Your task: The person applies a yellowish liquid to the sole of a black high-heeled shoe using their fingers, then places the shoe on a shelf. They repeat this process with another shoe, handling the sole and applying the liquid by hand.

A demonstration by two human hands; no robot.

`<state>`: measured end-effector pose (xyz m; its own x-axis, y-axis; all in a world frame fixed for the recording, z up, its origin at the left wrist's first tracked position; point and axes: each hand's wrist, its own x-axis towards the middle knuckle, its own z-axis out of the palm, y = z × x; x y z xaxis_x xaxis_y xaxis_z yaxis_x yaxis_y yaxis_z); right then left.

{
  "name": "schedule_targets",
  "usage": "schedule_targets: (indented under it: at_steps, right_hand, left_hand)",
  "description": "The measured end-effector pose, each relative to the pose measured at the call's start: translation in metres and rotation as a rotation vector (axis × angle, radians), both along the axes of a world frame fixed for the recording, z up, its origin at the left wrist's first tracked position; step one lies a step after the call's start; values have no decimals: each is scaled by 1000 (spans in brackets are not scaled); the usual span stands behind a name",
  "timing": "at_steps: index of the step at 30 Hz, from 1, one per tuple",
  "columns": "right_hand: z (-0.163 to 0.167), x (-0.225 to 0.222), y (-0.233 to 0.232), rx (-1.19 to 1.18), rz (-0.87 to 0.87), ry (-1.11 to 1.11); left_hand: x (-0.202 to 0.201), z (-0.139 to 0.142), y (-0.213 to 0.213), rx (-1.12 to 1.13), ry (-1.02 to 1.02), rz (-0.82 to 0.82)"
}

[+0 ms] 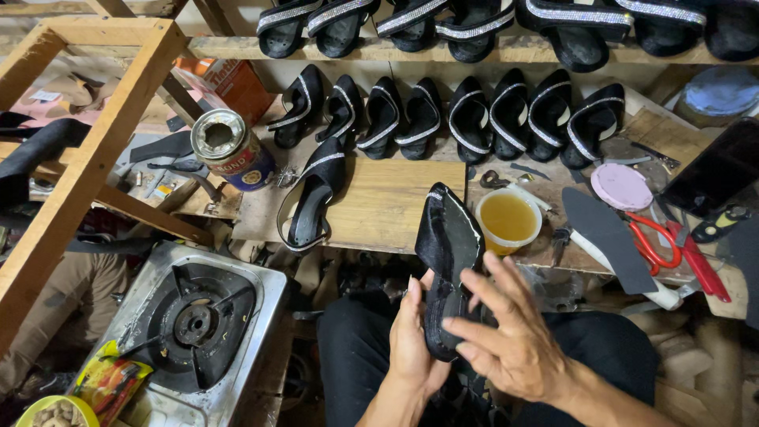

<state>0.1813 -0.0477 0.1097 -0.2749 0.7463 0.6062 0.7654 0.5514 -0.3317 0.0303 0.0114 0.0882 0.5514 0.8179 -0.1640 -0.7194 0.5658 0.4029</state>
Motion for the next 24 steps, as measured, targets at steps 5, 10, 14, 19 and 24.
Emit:
schedule_targets:
  at_steps: [5, 10, 14, 19, 24]
  right_hand:
    - [-4, -4, 0, 4, 24, -53]
    - [-2, 2, -1, 63, 60, -28]
    - [-1, 0, -2, 72, 150, -87]
    - [2, 30, 10, 67, 23, -37]
    - [-2, 81, 58, -31, -395, -66]
  left_hand:
    - [0, 5, -2, -9, -24, -11]
    - [0, 0, -2, -31, -10, -11]
    - [0, -2, 1, -69, -47, -50]
    - [-8, -5, 5, -66, -88, -39]
    - [-17, -9, 6, -86, -142, -51]
